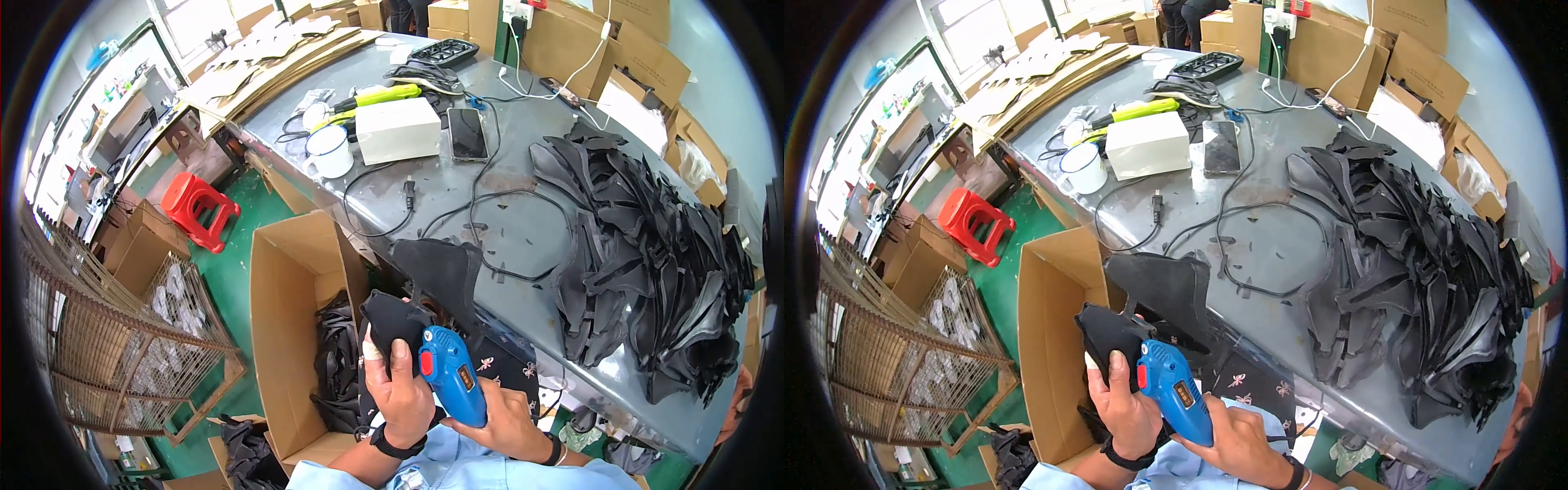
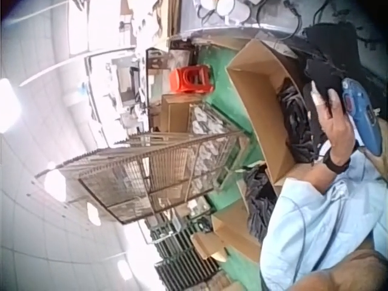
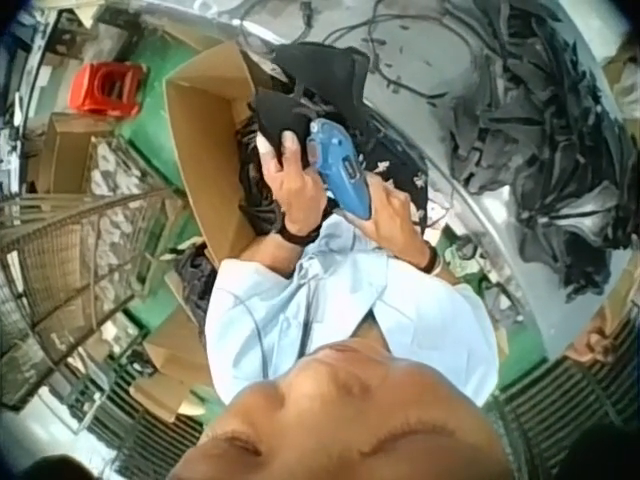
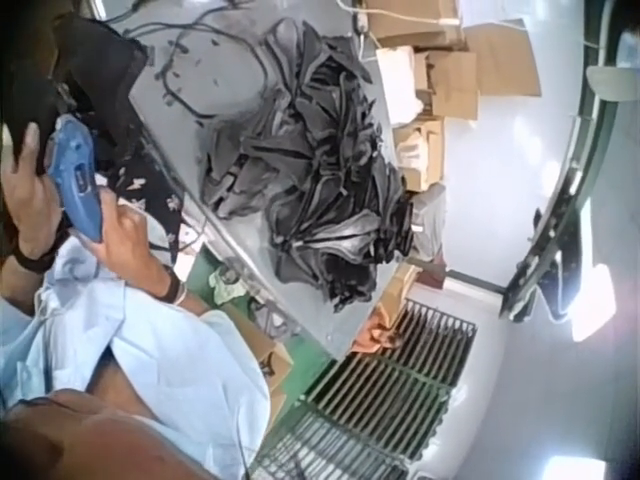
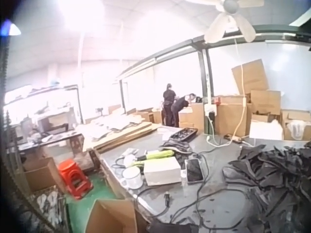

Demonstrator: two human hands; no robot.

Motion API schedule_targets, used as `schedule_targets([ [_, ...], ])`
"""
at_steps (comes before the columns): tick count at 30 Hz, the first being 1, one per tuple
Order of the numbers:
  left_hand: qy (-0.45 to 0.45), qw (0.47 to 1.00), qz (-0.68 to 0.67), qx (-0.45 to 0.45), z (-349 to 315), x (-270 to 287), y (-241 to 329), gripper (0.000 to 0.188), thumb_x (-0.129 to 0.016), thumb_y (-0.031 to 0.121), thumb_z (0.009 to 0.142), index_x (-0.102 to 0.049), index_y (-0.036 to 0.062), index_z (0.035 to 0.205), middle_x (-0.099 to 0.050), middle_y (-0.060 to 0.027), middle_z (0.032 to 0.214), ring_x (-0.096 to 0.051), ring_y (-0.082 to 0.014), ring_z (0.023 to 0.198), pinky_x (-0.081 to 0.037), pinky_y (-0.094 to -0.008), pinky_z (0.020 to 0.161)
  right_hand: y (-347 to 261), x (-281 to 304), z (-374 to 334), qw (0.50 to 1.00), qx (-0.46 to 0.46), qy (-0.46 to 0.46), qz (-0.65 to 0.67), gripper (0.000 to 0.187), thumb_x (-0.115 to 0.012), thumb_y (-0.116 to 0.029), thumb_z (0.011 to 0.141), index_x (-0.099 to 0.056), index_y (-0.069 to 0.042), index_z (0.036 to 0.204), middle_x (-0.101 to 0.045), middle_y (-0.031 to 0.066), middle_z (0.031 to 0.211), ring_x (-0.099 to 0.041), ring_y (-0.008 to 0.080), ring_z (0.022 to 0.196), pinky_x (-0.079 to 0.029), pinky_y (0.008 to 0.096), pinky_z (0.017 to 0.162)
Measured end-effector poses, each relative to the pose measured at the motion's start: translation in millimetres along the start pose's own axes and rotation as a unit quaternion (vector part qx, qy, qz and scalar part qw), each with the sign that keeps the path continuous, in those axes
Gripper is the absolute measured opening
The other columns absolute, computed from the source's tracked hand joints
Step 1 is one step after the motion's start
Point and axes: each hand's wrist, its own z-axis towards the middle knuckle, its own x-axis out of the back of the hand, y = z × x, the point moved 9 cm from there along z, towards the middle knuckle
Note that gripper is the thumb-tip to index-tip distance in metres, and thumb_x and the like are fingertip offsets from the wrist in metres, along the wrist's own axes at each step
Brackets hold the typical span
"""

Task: The person picks up black foam pieces one at a time from a pile and trims the edges using blue electric shears. After rotating each piece to trim all sides, they place the finished item into a cardboard box.

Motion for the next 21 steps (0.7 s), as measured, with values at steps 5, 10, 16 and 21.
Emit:
schedule_targets([
  [5, -0.019, 0.999, 0.021, -0.029, -4, 8, -9, 0.039, -0.044, 0.001, 0.093, -0.038, -0.0014, 0.132, -0.052, -0.0116, 0.122, -0.053, -0.0169, 0.106, -0.041, -0.0296, 0.094, -8, 7, 4, 0.998, 0.025, 0.037, 0.034, 0.063, -0.075, -0.037, 0.072, -0.047, 0.010, 0.105, -0.061, 0.0189, 0.067, -0.065, 0.0304, 0.056, -0.051, 0.0347, 0.052],
  [10, -0.033, 0.983, 0.166, -0.070, -9, 16, -15, 0.040, -0.043, 0.005, 0.094, -0.035, 0.0030, 0.133, -0.055, -0.0101, 0.114, -0.056, -0.0151, 0.097, -0.047, -0.0289, 0.085, -10, 11, 4, 0.998, 0.027, 0.037, 0.037, 0.063, -0.075, -0.037, 0.072, -0.047, 0.009, 0.105, -0.061, 0.0189, 0.067, -0.065, 0.0309, 0.057, -0.051, 0.0349, 0.052],
  [16, -0.142, 0.960, 0.233, -0.066, -9, -1, -1, 0.042, -0.043, -0.007, 0.085, -0.047, -0.0016, 0.126, -0.054, -0.0091, 0.118, -0.052, -0.0137, 0.103, -0.041, -0.0256, 0.090, -6, 32, 10, 0.997, 0.034, 0.063, 0.019, 0.065, -0.075, -0.038, 0.072, -0.046, 0.007, 0.108, -0.062, 0.0187, 0.069, -0.065, 0.0309, 0.059, -0.051, 0.0357, 0.054],
  [21, -0.275, 0.899, 0.341, -0.006, -5, -25, 2, 0.034, -0.053, -0.005, 0.077, -0.059, -0.0016, 0.110, -0.065, -0.0086, 0.094, -0.059, -0.0120, 0.085, -0.044, -0.0222, 0.079, 23, 66, 31, 0.969, -0.095, 0.159, 0.161, 0.065, -0.082, -0.024, 0.066, -0.044, 0.002, 0.112, -0.062, 0.0101, 0.085, -0.063, 0.0178, 0.073, -0.050, 0.0289, 0.067],
])
